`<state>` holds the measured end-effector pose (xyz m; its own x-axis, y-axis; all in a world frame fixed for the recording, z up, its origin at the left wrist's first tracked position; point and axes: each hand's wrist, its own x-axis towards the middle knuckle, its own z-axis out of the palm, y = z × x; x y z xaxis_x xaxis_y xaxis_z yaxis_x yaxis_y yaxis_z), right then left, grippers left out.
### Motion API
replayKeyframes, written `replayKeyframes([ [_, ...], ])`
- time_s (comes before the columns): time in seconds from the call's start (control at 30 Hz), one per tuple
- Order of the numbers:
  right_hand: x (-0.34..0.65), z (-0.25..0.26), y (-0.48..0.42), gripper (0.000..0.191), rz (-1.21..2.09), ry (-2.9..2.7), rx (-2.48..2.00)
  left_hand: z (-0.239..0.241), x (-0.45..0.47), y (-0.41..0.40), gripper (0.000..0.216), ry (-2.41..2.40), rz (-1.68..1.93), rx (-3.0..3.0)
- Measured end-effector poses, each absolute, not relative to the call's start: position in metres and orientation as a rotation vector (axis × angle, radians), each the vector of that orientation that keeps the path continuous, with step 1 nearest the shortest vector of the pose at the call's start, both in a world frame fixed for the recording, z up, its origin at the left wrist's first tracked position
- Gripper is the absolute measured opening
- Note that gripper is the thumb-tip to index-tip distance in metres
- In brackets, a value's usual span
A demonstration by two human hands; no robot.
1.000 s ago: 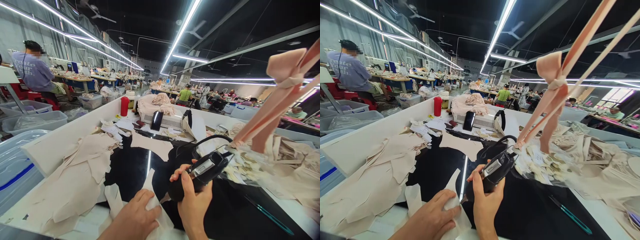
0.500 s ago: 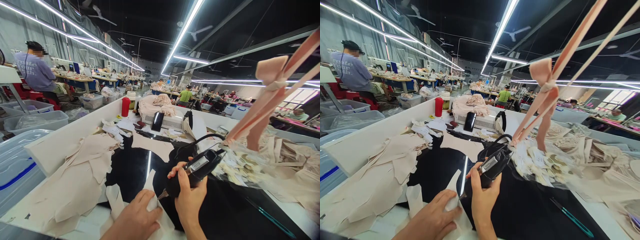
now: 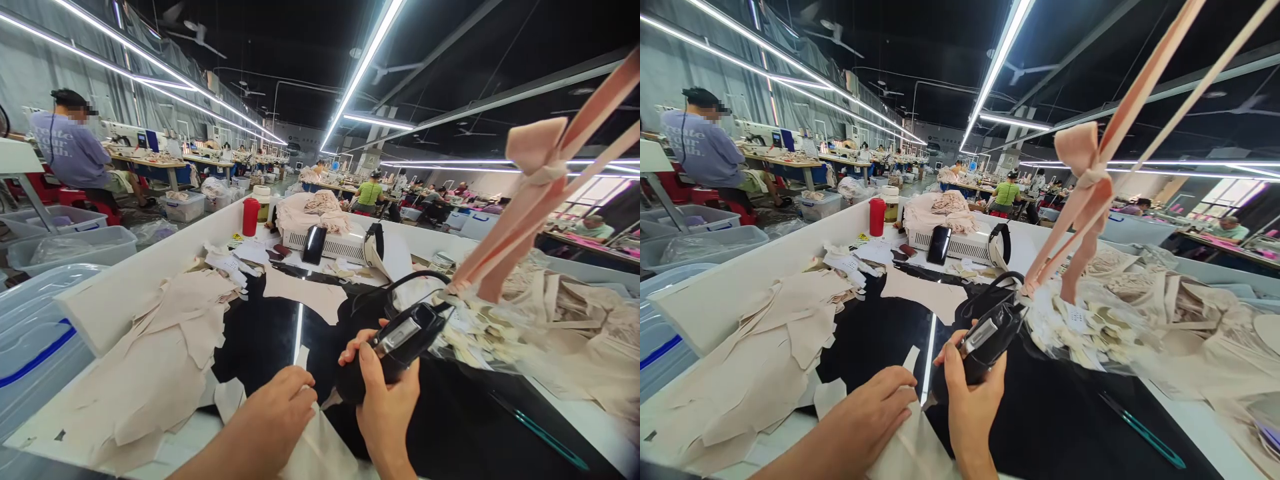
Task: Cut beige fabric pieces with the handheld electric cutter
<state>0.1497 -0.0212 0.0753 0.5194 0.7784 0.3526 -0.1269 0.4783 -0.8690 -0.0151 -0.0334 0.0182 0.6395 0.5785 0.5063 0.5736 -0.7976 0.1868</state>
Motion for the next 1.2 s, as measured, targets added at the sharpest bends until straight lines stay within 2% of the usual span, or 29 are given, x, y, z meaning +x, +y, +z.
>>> replayKeyframes([
  [0.1,0.149,0.076,-0.02,0.047,0.638,-0.869,-0.909,0.029,-0.025,-0.018,0.022,0.882,0.784,2.718],
  [0.57,0.149,0.075,-0.02,0.047,0.607,-0.862,-0.935,0.034,-0.046,-0.011,0.024,0.894,0.447,2.646],
  [1.2,0.142,0.075,-0.013,0.044,0.608,-0.843,-0.906,0.021,-0.041,-0.022,0.04,0.912,0.618,2.844],
])
